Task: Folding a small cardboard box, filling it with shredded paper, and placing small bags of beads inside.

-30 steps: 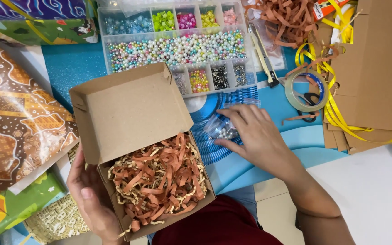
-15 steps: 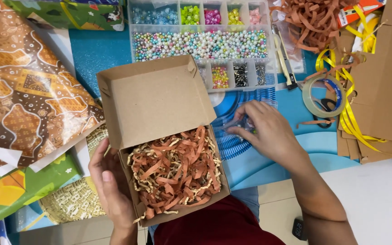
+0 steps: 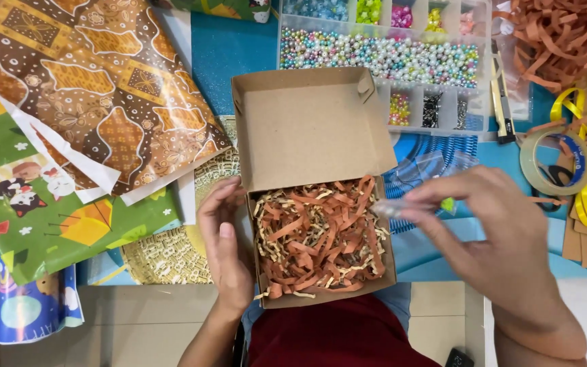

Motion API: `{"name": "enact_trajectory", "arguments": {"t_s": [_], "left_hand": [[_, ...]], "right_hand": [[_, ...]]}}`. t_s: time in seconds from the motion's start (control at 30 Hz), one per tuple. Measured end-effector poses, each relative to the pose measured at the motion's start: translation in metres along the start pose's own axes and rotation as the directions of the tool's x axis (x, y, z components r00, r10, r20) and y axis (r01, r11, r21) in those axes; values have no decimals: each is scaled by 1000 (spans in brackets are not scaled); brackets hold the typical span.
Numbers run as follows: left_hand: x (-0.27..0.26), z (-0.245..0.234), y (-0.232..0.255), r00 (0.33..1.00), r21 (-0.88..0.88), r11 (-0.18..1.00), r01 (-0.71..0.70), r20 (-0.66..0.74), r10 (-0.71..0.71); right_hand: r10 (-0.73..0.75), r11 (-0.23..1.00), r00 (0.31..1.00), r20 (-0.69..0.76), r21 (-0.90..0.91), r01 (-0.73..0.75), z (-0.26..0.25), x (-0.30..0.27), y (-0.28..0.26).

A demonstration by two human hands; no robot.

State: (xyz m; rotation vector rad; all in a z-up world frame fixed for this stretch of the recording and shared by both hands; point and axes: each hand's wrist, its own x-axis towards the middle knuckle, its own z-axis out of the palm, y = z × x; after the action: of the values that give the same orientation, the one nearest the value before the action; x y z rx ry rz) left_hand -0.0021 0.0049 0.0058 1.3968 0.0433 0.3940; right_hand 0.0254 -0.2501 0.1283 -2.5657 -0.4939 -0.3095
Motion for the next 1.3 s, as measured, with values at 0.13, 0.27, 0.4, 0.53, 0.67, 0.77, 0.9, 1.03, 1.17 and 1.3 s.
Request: {"name": "enact_trajectory", "arguments": {"t_s": [0.13, 0.27, 0.4, 0.53, 0.67, 0.77, 0.9, 1.03, 1.17, 1.3], "left_hand": [[1, -2, 1, 1000, 13, 1000, 9, 7, -10], [1, -1, 3, 1000, -5, 1000, 19, 6, -19], [1, -2, 2, 1000, -11, 1000, 27, 5, -27], [1, -3, 1, 999, -5, 1000, 30, 12, -30], [0, -2, 1, 1000, 34, 999, 27, 12, -28], [0, -3, -1, 999, 44, 999, 20, 25, -21], [-1, -2, -1, 1000, 60, 998, 21, 20, -22], [-1, -2, -2, 999, 70, 997, 24, 21, -26], [-1, -2, -4, 1000, 69, 997, 20, 17, -22], [-3, -4, -5, 999, 34, 998, 52, 0, -52]], "right_hand": [[-291, 943, 941, 171, 217, 252, 38, 24, -26], [-473, 876, 872, 128, 175, 449, 84, 47, -34], [-515, 853, 850, 109, -35, 521, 88, 52, -37], [-543, 817, 835, 92, -171, 550, 87, 51, -37], [-541, 824, 840, 44, -171, 540, 81, 50, -38], [-540, 821, 840, 40, -192, 537, 83, 47, -39], [-545, 810, 838, 33, -238, 536, 87, 46, -36], [-532, 822, 846, 43, -214, 528, 83, 44, -36], [-543, 824, 837, 75, -146, 547, 69, 41, -30], [-349, 937, 931, 108, 4, 350, 38, 24, -7]]}}
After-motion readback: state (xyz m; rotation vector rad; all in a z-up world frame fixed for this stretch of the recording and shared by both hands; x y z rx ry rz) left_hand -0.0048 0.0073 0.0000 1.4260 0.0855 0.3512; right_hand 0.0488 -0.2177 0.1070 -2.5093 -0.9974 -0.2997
